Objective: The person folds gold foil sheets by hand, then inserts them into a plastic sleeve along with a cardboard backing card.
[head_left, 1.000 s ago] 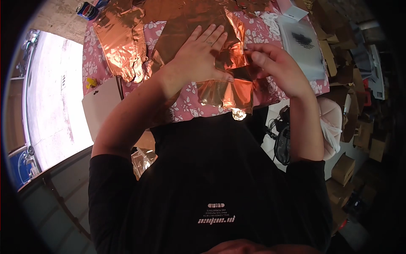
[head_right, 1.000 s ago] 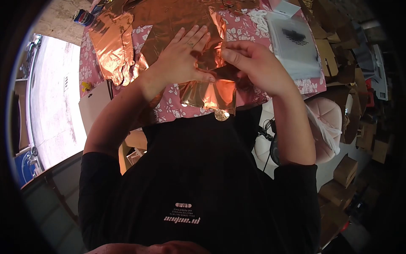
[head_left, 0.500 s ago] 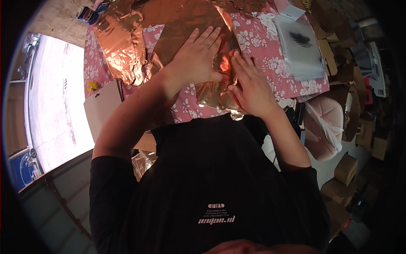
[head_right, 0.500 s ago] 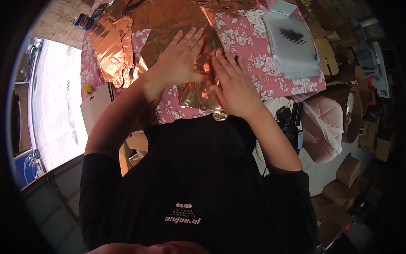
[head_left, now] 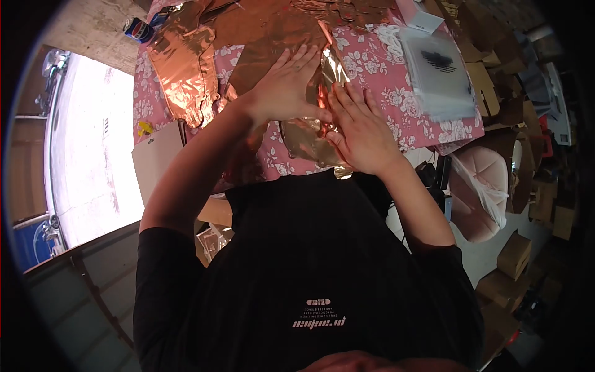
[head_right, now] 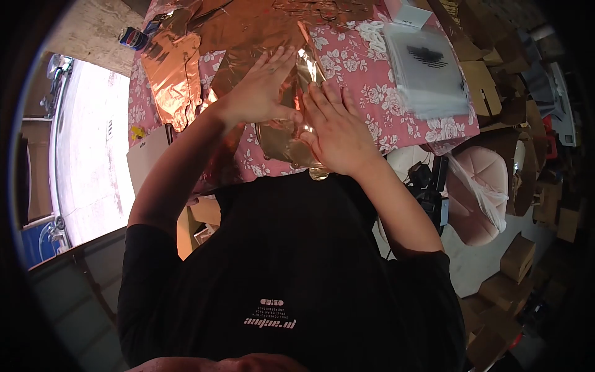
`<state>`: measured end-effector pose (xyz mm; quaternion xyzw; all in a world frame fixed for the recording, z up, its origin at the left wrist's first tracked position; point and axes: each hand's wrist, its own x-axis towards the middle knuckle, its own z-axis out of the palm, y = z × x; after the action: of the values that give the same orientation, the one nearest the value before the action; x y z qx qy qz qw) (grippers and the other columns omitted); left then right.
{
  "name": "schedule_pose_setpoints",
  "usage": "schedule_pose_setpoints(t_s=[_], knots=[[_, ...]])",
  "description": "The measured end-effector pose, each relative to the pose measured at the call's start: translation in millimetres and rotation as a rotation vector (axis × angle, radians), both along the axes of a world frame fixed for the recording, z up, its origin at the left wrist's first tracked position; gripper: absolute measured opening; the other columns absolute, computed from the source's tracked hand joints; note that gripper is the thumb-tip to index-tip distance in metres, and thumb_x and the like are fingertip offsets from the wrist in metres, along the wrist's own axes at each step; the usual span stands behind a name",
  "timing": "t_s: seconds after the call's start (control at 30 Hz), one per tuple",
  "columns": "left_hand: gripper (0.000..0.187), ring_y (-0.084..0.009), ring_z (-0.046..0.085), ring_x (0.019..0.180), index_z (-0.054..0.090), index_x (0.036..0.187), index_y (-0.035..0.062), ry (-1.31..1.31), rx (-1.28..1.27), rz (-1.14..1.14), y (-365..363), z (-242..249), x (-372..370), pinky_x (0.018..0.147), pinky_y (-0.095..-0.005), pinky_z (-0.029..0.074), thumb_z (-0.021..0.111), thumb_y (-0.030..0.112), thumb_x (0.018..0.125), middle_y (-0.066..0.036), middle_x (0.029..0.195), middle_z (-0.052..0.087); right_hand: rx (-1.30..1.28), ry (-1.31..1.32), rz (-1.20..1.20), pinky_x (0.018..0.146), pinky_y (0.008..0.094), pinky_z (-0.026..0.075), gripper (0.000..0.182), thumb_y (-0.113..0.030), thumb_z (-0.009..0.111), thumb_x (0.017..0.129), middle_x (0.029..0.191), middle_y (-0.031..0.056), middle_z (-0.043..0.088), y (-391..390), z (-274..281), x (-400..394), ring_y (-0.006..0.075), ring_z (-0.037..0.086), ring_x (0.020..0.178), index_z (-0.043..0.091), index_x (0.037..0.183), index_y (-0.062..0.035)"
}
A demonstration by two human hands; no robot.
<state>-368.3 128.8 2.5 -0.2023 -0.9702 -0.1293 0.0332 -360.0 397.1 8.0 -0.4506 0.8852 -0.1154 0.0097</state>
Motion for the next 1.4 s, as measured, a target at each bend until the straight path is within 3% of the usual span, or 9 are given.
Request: schedule_pose_setpoints(t_s=[0.17,0.27,0.47,1.0,1.07,1.1,1.17,1.23,1.4], knots=[[0.100,-0.0392,0.013,0.173,0.024,0.174,-0.0078,-0.143,0.385,0.063,-8.6,-2.1,-6.0,0.140,-0.0544,0.008,0.058,0.062,0.110,-0.030,0.183,0.021,-0.007,0.011,-0.005,0.140,0.0552,0.015,0.078,-0.042,0.064,0.108,0.180,0.0192,0.036,-0.5,1.3,0.9,0.0372,0.028,0.169,0.041,0.171,-0.0022],[0.080,-0.0402,0.015,0.173,0.030,0.173,-0.0044,0.011,0.324,0.051,-15.2,-1.4,-5.9,0.140,-0.0568,0.009,0.054,0.046,0.115,-0.029,0.182,0.025,-0.021,0.005,-0.002,0.139,0.0558,0.016,0.077,-0.042,0.064,0.108,0.179,0.0194,0.038,0.0,1.5,0.3,0.0376,0.029,0.169,0.041,0.170,-0.0020],[0.064,-0.0384,0.023,0.171,0.041,0.172,0.0080,0.160,-0.048,-0.264,7.3,27.3,-17.6,0.139,-0.0595,0.014,0.053,0.033,0.115,-0.018,0.183,0.032,-0.040,0.035,0.014,0.138,0.0570,0.017,0.076,-0.042,0.065,0.107,0.177,0.0203,0.039,0.3,0.3,1.0,0.0399,0.031,0.167,0.043,0.168,-0.0018],[0.065,-0.0327,0.024,0.171,0.043,0.172,0.0109,0.047,-0.274,-0.111,-13.3,7.4,-65.6,0.140,-0.0531,0.017,0.054,0.039,0.114,-0.012,0.183,0.032,-0.054,0.001,0.015,0.138,0.0578,0.018,0.079,-0.045,0.066,0.106,0.178,0.0198,0.038,0.8,0.4,0.1,0.0397,0.031,0.167,0.043,0.168,-0.0012],[0.060,-0.0376,0.049,0.156,0.058,0.158,0.0058,0.337,-0.024,0.051,-22.4,15.0,-54.6,0.131,-0.0499,0.040,0.071,0.031,0.104,-0.018,0.167,0.055,-0.052,-0.005,0.018,0.138,0.0579,0.018,0.079,-0.045,0.066,0.106,0.179,0.0197,0.038,0.1,1.2,-0.5,0.0395,0.031,0.168,0.043,0.168,-0.0012],[0.060,-0.0376,0.049,0.156,0.058,0.158,0.0058,0.332,-0.027,0.058,-28.2,25.7,-42.2,0.131,-0.0499,0.040,0.071,0.031,0.104,-0.018,0.167,0.055,-0.056,-0.006,0.010,0.138,0.0580,0.018,0.079,-0.044,0.067,0.106,0.179,0.0195,0.037,0.5,1.8,-0.3,0.0392,0.031,0.168,0.043,0.168,-0.0013],[0.048,-0.0395,0.071,0.124,0.070,0.139,0.0035,0.317,0.209,0.308,-40.8,49.8,1.7,0.107,-0.0476,0.057,0.081,0.026,0.098,-0.019,0.136,0.074,-0.064,-0.012,0.016,0.138,0.0581,0.018,0.079,-0.043,0.067,0.105,0.179,0.0193,0.037,-0.1,2.8,-0.3,0.0389,0.031,0.168,0.043,0.169,-0.0014],[0.037,-0.0382,0.075,0.101,0.073,0.123,0.0025,0.312,0.299,0.520,-50.5,54.2,50.9,0.087,-0.0472,0.061,0.085,0.022,0.094,-0.018,0.109,0.076,-0.054,-0.009,0.014,0.138,0.0583,0.018,0.079,-0.040,0.068,0.105,0.179,0.0192,0.037,-0.8,3.1,-0.7,0.0388,0.031,0.168,0.043,0.169,-0.0016],[0.035,-0.0400,0.075,0.101,0.073,0.121,0.0024,0.066,0.180,0.828,-56.1,42.1,143.9,0.088,-0.0494,0.060,0.080,0.029,0.099,-0.020,0.107,0.075,-0.054,0.002,0.031,0.138,0.0586,0.017,0.079,-0.039,0.068,0.104,0.179,0.0189,0.037,-1.0,0.9,-1.6,0.0390,0.029,0.168,0.043,0.169,-0.0007]])
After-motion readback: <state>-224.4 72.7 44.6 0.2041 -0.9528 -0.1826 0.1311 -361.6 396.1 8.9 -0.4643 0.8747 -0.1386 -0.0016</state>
